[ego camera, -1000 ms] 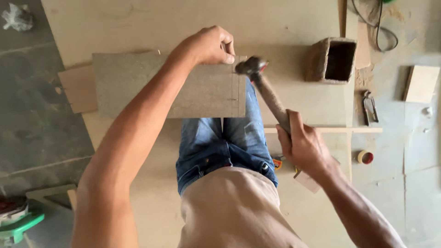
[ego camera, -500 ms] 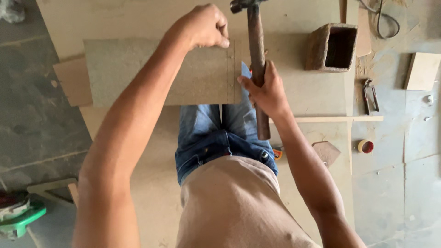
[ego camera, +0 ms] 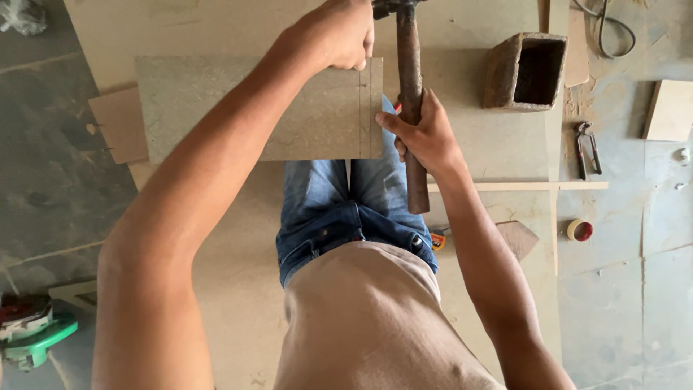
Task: The person hammers nails into a rectangular wooden board, then sands the edges of a smaller wooden piece. They align the two pieces and hammer nails to join them, repeating the process with additional boards.
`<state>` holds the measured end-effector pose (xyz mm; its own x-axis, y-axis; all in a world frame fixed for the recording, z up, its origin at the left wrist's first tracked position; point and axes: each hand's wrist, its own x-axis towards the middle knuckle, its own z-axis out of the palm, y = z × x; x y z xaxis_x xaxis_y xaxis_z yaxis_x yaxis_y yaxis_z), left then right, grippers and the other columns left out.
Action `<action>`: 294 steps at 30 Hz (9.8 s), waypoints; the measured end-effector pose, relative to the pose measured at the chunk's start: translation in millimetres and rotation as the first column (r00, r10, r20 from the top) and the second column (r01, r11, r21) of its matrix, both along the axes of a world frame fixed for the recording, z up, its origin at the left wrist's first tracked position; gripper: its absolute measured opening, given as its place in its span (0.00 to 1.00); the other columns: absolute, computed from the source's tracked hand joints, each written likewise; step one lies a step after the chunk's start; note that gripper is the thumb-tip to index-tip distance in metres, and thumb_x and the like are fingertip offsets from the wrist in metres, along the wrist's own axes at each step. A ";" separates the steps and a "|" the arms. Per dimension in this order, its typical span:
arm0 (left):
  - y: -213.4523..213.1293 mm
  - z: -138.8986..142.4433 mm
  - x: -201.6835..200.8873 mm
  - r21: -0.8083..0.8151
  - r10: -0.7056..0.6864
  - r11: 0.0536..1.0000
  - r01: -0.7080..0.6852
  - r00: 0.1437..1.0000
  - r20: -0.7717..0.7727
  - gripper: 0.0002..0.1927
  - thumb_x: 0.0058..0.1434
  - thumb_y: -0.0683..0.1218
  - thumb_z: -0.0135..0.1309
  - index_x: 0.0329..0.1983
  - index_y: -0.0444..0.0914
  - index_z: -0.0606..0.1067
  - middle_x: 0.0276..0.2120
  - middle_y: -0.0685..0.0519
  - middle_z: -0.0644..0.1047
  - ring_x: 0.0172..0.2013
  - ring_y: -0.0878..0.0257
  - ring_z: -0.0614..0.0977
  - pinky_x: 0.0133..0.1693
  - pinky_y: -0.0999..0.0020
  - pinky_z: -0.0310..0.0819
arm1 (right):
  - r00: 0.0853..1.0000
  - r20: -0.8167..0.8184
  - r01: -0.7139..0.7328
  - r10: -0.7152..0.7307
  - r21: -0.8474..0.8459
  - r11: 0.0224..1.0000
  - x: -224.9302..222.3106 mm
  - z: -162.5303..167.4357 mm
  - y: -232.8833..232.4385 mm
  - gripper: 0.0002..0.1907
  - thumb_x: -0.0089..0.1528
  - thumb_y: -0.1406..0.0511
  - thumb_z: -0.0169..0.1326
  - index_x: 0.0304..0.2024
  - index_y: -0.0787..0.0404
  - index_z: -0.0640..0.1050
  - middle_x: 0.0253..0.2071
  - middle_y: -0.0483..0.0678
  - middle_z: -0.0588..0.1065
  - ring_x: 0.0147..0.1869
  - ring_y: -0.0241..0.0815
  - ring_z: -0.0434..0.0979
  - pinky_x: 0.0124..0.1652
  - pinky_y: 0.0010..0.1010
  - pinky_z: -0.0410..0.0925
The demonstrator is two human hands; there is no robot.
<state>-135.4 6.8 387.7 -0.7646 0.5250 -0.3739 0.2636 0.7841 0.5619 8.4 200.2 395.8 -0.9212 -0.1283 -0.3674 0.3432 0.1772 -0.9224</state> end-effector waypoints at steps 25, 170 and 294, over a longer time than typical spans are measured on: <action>-138.9 -75.4 261.2 -0.894 -0.010 -0.252 -0.370 0.925 -0.380 0.30 0.72 0.63 0.28 0.70 0.43 0.54 0.60 0.56 0.66 0.60 0.68 0.68 0.61 0.69 0.58 | 0.998 0.051 0.035 -0.031 -0.069 0.997 -5.6 1.2 1.5 0.22 0.59 0.66 0.65 0.47 0.65 0.66 0.28 0.44 0.69 0.20 0.32 0.70 0.19 0.27 0.68; -103.1 -72.7 227.2 0.545 0.336 -0.606 -0.579 0.435 0.836 0.23 0.66 0.37 0.59 0.63 0.39 0.69 0.55 0.50 0.77 0.54 0.57 0.81 0.52 0.54 0.83 | 0.867 -0.216 -0.141 0.449 0.757 0.638 76.0 6.4 34.8 0.15 0.69 0.64 0.52 0.50 0.68 0.64 0.22 0.64 0.74 0.26 0.70 0.76 0.27 0.57 0.67; -112.3 -95.6 233.9 0.615 0.317 -0.574 -0.540 0.547 0.775 0.20 0.67 0.43 0.62 0.61 0.36 0.73 0.57 0.51 0.77 0.57 0.58 0.81 0.58 0.56 0.81 | 0.931 -0.033 0.249 -0.364 0.788 0.564 165.8 -270.6 126.1 0.20 0.59 0.60 0.61 0.46 0.68 0.74 0.41 0.65 0.78 0.47 0.64 0.78 0.49 0.51 0.69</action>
